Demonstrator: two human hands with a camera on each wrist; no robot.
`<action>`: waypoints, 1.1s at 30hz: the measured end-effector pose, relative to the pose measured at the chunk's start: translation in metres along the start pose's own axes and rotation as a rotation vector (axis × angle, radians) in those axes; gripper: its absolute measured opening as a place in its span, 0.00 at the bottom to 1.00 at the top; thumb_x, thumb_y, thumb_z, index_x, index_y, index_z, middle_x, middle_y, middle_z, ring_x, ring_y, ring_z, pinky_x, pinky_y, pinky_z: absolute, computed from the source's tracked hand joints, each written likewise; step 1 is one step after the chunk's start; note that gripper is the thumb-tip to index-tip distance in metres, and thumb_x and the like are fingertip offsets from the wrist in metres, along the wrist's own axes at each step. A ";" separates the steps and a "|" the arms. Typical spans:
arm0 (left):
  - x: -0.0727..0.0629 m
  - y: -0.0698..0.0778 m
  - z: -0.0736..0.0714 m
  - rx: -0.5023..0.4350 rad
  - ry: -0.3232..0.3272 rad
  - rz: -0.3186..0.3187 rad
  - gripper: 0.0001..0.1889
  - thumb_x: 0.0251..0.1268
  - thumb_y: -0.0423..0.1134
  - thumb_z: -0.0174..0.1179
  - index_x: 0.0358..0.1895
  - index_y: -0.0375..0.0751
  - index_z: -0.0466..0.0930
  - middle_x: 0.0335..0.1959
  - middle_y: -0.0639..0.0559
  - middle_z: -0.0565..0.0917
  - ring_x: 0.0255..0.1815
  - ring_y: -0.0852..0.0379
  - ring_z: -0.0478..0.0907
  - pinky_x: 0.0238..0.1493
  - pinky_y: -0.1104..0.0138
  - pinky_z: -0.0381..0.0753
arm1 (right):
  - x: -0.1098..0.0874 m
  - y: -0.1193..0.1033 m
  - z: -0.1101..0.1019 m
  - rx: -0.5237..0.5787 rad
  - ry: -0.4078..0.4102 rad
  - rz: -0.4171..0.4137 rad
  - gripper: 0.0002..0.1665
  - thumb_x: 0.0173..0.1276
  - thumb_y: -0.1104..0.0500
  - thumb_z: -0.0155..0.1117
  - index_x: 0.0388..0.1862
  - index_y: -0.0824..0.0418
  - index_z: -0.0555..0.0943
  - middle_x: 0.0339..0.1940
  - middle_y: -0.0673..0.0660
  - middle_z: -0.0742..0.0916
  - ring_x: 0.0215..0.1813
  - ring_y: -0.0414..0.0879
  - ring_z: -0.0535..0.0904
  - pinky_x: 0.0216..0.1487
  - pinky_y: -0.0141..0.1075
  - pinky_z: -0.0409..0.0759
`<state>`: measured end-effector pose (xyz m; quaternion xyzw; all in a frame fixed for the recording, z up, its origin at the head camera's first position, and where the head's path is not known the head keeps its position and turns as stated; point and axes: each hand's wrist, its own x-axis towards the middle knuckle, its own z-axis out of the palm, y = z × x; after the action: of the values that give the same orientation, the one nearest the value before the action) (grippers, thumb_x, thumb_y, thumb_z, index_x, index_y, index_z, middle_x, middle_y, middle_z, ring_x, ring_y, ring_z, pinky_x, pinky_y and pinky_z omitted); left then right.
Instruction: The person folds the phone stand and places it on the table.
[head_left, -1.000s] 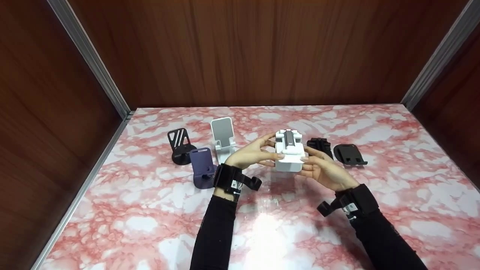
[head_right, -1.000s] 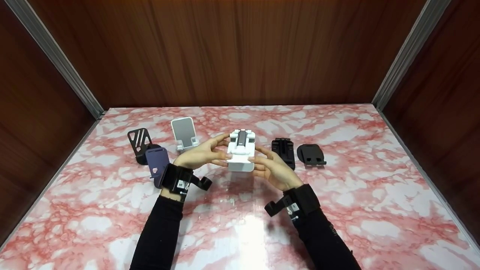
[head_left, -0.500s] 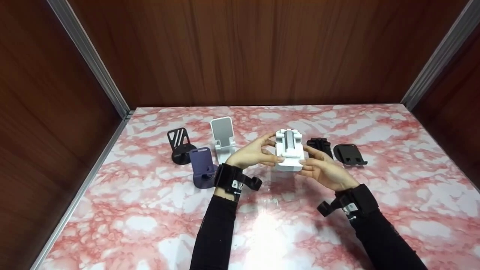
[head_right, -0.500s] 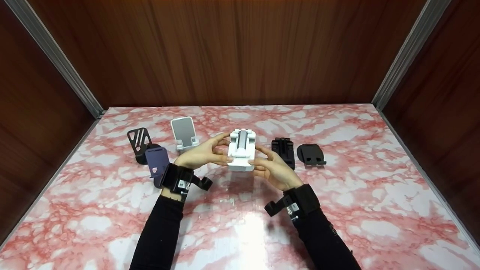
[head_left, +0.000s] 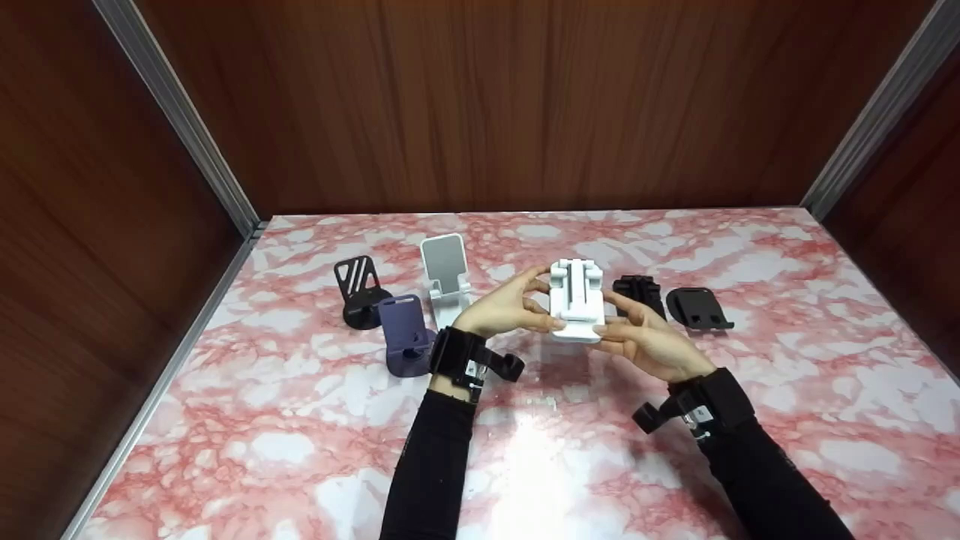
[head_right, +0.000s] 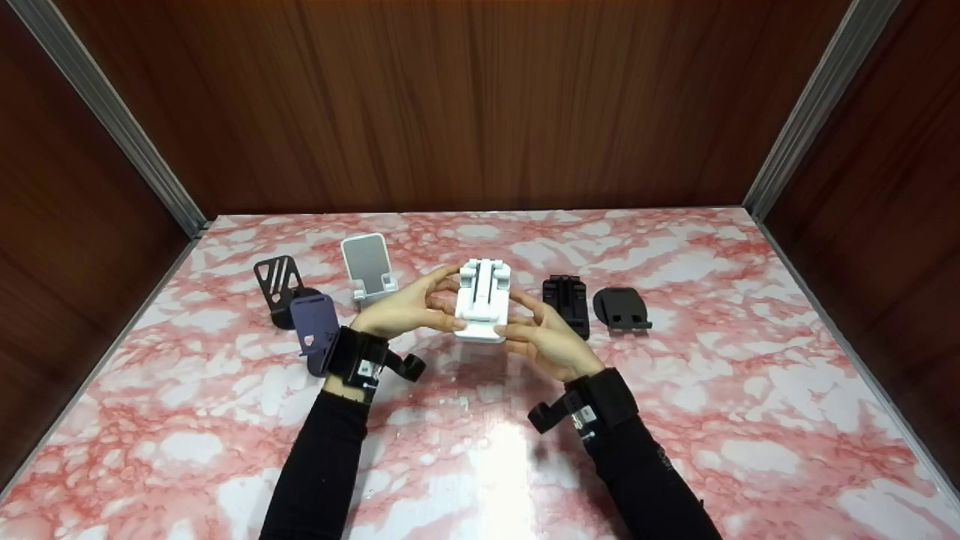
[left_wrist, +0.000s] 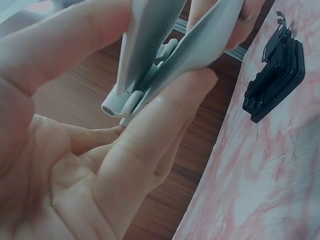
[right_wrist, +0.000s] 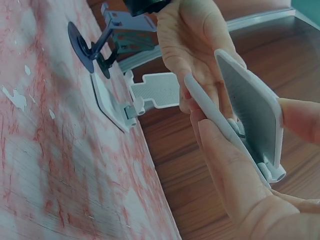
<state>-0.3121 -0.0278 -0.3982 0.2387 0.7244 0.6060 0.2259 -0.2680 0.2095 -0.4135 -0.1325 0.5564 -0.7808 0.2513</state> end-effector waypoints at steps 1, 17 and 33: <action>0.000 0.000 0.000 0.011 0.003 -0.001 0.50 0.47 0.30 0.68 0.72 0.45 0.46 0.58 0.41 0.69 0.38 0.55 0.79 0.44 0.64 0.84 | 0.000 0.000 0.000 0.004 -0.001 0.001 0.48 0.65 0.74 0.50 0.74 0.64 0.34 0.51 0.56 0.81 0.51 0.45 0.81 0.55 0.36 0.79; 0.000 -0.001 0.001 0.163 0.018 -0.011 0.54 0.45 0.32 0.71 0.73 0.48 0.43 0.57 0.42 0.70 0.37 0.52 0.80 0.40 0.64 0.84 | 0.005 0.009 -0.004 -0.034 -0.010 0.016 0.49 0.64 0.75 0.51 0.74 0.64 0.33 0.49 0.57 0.82 0.51 0.45 0.81 0.58 0.38 0.77; 0.003 -0.003 0.004 0.197 0.058 0.024 0.53 0.42 0.29 0.71 0.72 0.47 0.46 0.52 0.43 0.72 0.32 0.55 0.79 0.37 0.65 0.85 | 0.004 0.008 -0.004 -0.032 -0.005 0.010 0.50 0.65 0.76 0.49 0.74 0.62 0.31 0.48 0.56 0.84 0.51 0.46 0.81 0.60 0.38 0.75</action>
<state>-0.3119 -0.0231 -0.4021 0.2506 0.7837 0.5413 0.1731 -0.2715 0.2088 -0.4228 -0.1358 0.5690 -0.7700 0.2546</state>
